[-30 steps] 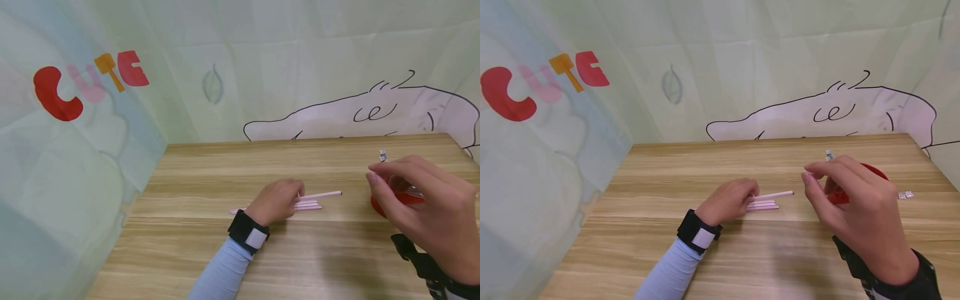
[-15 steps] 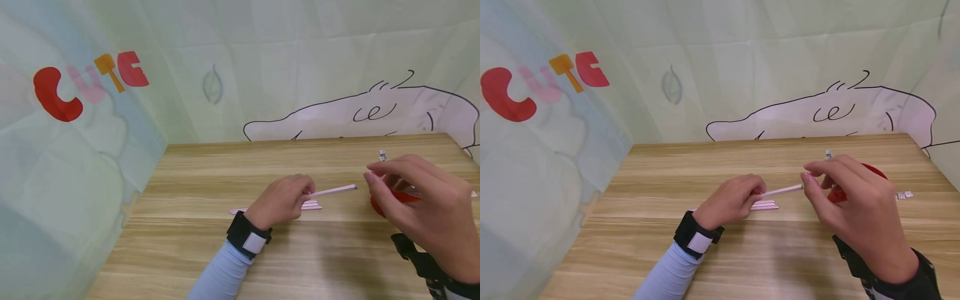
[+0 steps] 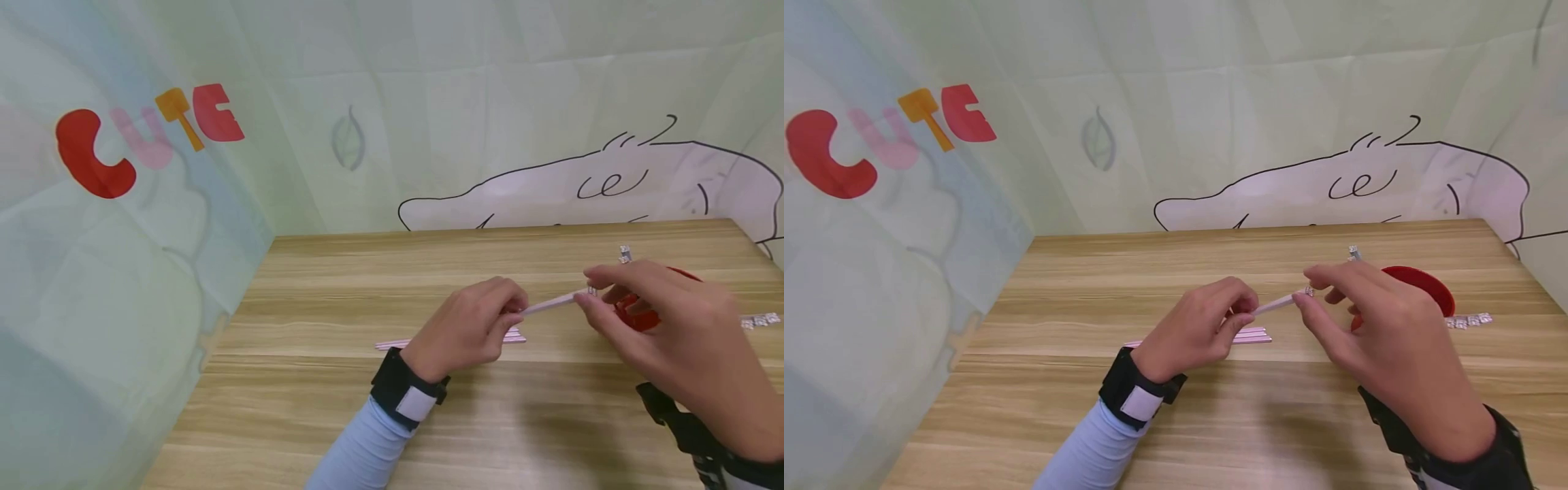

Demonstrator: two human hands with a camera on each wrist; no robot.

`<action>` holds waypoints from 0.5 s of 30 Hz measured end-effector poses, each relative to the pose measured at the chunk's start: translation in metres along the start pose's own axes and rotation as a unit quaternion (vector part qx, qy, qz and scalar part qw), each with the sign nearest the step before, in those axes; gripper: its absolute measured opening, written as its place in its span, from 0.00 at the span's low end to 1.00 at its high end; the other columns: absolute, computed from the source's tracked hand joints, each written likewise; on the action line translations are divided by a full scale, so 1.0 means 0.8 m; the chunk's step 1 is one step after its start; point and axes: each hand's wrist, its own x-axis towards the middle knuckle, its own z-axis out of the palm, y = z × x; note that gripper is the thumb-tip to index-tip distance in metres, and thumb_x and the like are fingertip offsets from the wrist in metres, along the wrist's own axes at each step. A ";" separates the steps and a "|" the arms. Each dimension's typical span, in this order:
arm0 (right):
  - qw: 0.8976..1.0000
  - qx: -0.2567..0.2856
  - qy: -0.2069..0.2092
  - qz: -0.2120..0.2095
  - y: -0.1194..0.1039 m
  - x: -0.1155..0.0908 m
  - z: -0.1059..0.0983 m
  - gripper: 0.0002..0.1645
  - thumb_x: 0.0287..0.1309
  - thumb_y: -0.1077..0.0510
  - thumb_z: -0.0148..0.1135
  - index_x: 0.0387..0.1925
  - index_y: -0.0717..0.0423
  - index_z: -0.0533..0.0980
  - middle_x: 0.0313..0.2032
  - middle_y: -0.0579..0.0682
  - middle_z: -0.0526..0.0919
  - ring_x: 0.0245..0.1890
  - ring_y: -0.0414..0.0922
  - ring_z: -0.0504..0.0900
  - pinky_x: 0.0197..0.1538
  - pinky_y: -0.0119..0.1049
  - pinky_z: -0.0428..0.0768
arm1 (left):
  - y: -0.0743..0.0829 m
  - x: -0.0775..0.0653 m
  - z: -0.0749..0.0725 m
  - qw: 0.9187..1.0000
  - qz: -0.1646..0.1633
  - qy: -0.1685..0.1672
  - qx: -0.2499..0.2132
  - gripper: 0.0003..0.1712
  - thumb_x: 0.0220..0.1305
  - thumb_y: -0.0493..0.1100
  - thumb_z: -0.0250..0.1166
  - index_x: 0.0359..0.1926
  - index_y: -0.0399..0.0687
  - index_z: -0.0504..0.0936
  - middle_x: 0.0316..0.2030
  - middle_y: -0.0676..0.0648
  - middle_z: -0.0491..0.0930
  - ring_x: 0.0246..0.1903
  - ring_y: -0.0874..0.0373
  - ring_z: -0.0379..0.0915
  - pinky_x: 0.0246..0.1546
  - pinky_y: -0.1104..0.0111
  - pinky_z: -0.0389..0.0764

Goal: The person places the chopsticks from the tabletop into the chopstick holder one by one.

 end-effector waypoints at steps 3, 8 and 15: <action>1.000 -0.009 -0.005 -0.010 0.000 0.000 0.001 0.35 0.64 0.29 0.56 0.41 0.55 0.86 0.30 0.45 0.86 0.25 0.30 0.78 0.32 0.19 0.76 | 0.004 0.002 0.000 1.000 0.013 0.009 0.001 0.06 0.66 0.33 0.66 0.43 0.40 0.78 0.33 0.51 0.77 0.30 0.63 0.70 0.35 0.81 0.70; 0.999 -0.010 -0.017 -0.028 0.000 0.000 0.002 0.35 0.66 0.28 0.52 0.39 0.54 0.86 0.28 0.41 0.85 0.23 0.31 0.77 0.33 0.19 0.76 | 0.008 0.004 -0.001 1.000 0.019 0.013 0.007 0.07 0.66 0.33 0.66 0.43 0.40 0.77 0.33 0.50 0.77 0.30 0.63 0.70 0.35 0.82 0.70; 0.999 0.001 -0.035 -0.031 0.000 0.001 -0.002 0.29 0.66 0.32 0.59 0.37 0.52 0.86 0.29 0.40 0.84 0.24 0.28 0.75 0.33 0.20 0.75 | 0.008 0.005 0.000 1.000 0.021 0.009 0.015 0.06 0.68 0.35 0.64 0.44 0.41 0.77 0.34 0.50 0.77 0.32 0.64 0.70 0.36 0.82 0.70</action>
